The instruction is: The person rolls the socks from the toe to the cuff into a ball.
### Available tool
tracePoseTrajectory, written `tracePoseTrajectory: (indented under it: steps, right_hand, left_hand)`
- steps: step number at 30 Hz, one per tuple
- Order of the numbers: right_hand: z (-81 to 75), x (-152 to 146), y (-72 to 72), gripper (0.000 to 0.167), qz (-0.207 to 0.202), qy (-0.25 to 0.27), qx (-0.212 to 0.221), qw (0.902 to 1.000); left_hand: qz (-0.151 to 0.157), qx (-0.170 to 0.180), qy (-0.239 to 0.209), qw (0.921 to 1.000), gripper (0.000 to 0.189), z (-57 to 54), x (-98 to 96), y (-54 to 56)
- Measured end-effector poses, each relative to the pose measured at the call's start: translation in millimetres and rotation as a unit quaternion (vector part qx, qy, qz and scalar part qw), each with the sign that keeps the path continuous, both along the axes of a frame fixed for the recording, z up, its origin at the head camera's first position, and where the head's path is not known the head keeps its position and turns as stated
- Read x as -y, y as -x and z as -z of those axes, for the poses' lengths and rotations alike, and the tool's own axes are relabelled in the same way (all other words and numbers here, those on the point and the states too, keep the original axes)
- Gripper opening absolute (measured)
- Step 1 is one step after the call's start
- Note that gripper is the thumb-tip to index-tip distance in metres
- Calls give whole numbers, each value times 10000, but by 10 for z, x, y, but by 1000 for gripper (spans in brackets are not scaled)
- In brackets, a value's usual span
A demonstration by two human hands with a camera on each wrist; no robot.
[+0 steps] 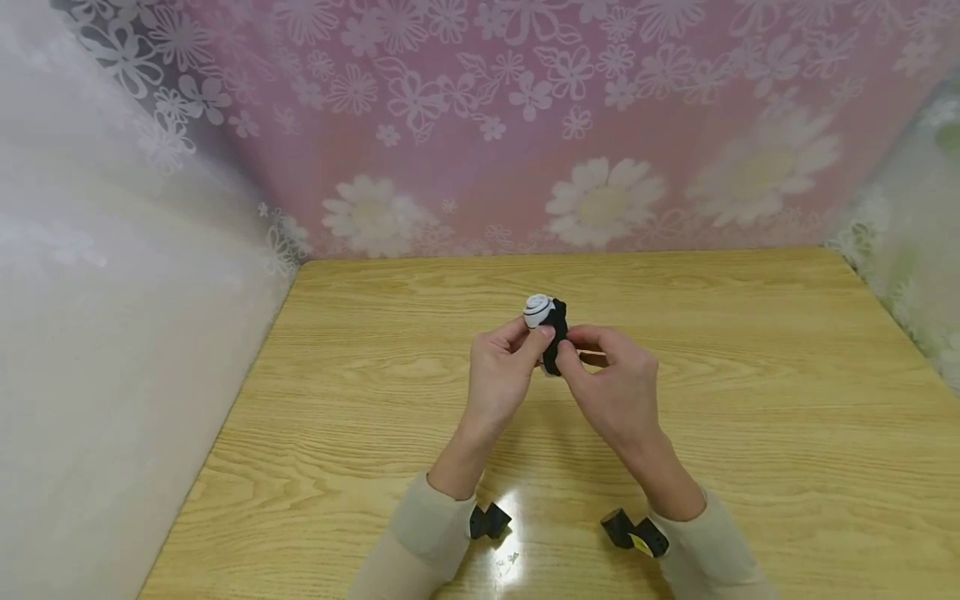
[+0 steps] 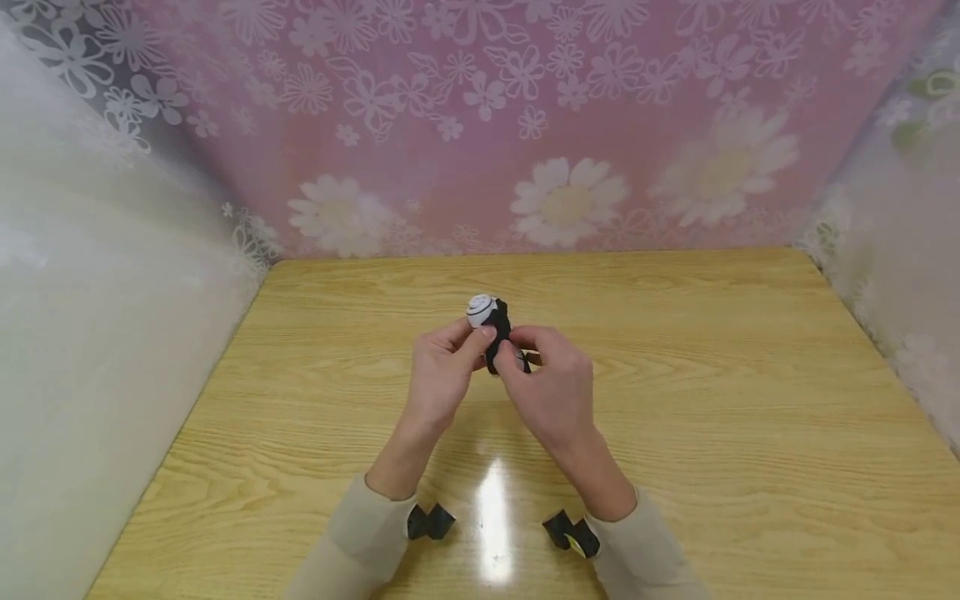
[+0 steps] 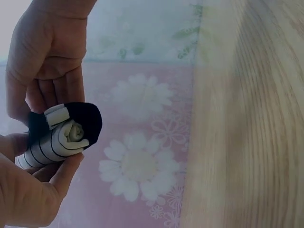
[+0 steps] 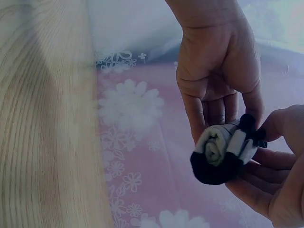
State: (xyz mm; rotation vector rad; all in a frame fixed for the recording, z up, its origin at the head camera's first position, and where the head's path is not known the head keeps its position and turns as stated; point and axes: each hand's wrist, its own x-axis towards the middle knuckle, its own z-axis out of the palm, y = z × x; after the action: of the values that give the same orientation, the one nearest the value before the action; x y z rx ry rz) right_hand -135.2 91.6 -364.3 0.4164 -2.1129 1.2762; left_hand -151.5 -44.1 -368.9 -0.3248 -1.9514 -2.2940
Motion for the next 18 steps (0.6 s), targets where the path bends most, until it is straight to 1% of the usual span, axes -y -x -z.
tracePoseTrajectory:
  steps: [2, 4, 7, 10, 12, 15, 18]
  right_hand:
    - [6, -14, 12, 7, -8, -30, 167, 9999]
    - [13, -26, 22, 8, -66, 20, 368, 9993]
    - [24, -35, 33, 7, -139, 106, 618, 9979]
    - [27, -39, 41, 6, -96, 59, 736, 9972]
    - [23, -43, 48, 6, 2, 7, 779, 9970]
    - [20, -56, 51, 5, 140, 100, 872, 9960]
    - [27, -67, 54, 9, 70, 266, 829, 9962]
  left_hand:
    - [-118, -210, 378, 9990, 27, 16, -1, 1]
    - [-204, -385, 649, 9969, 27, 32, -1, 6]
    - [-241, -566, 896, 9941, 25, 38, 4, 6]
    - [-245, -672, 1043, 9920, 22, 37, 5, 7]
    - [-242, -680, 1106, 9912, 22, 34, 3, 11]
    - [-229, -547, 1125, 9919, 24, 27, 7, 13]
    - [-169, -335, 1005, 9942, 26, 22, 21, 21]
